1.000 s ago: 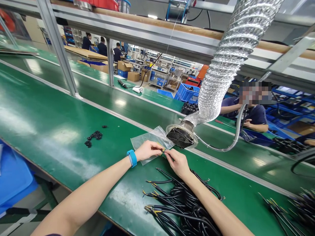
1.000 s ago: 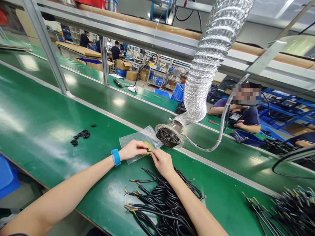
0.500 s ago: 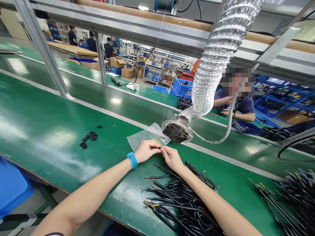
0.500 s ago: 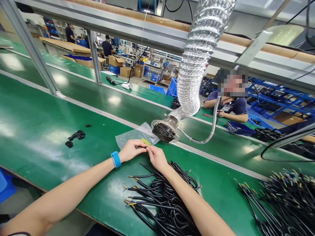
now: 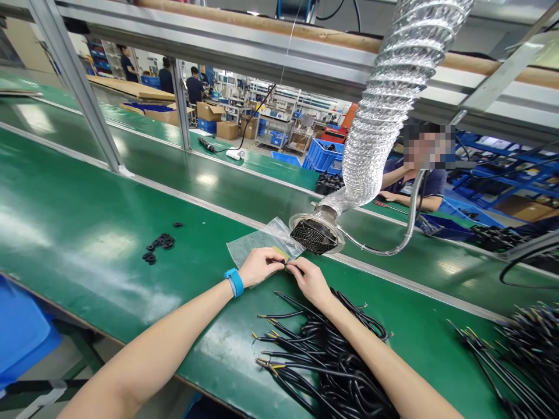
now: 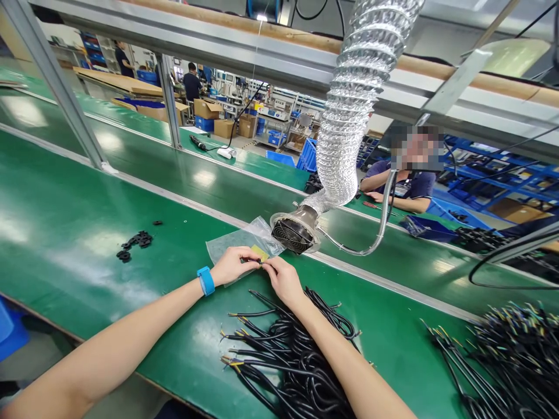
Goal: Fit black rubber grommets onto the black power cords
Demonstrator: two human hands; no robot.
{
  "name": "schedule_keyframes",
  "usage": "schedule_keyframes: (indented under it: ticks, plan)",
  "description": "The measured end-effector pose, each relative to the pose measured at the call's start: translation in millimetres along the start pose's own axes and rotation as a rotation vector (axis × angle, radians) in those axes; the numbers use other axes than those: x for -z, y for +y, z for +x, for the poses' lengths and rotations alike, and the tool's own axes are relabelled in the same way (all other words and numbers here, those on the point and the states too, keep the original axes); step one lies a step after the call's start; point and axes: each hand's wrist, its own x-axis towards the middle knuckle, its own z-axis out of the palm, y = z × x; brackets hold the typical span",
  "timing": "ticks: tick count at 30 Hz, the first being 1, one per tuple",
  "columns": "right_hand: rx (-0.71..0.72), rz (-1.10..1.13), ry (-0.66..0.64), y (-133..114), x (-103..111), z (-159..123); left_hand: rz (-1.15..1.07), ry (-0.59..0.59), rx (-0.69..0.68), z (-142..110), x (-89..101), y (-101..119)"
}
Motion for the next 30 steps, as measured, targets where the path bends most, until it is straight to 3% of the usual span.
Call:
schedule_keyframes:
  ticks: [9, 15, 23, 30]
  plan:
    - [-0.161, 0.286, -0.171, 0, -3, 2, -0.023, -0.095, -0.061, -1, -0.8, -1]
    - [-0.154, 0.262, -0.112, 0, 1, 3, -0.120, -0.070, -0.043, -1, -1.4, -2]
    - [-0.105, 0.260, -0.051, 3, 1, 2, -0.199, -0.130, 0.191, 1, 1.0, -5]
    - [-0.137, 0.281, -0.154, 1, 3, 1, -0.162, -0.139, 0.122, 1, 0.8, -12]
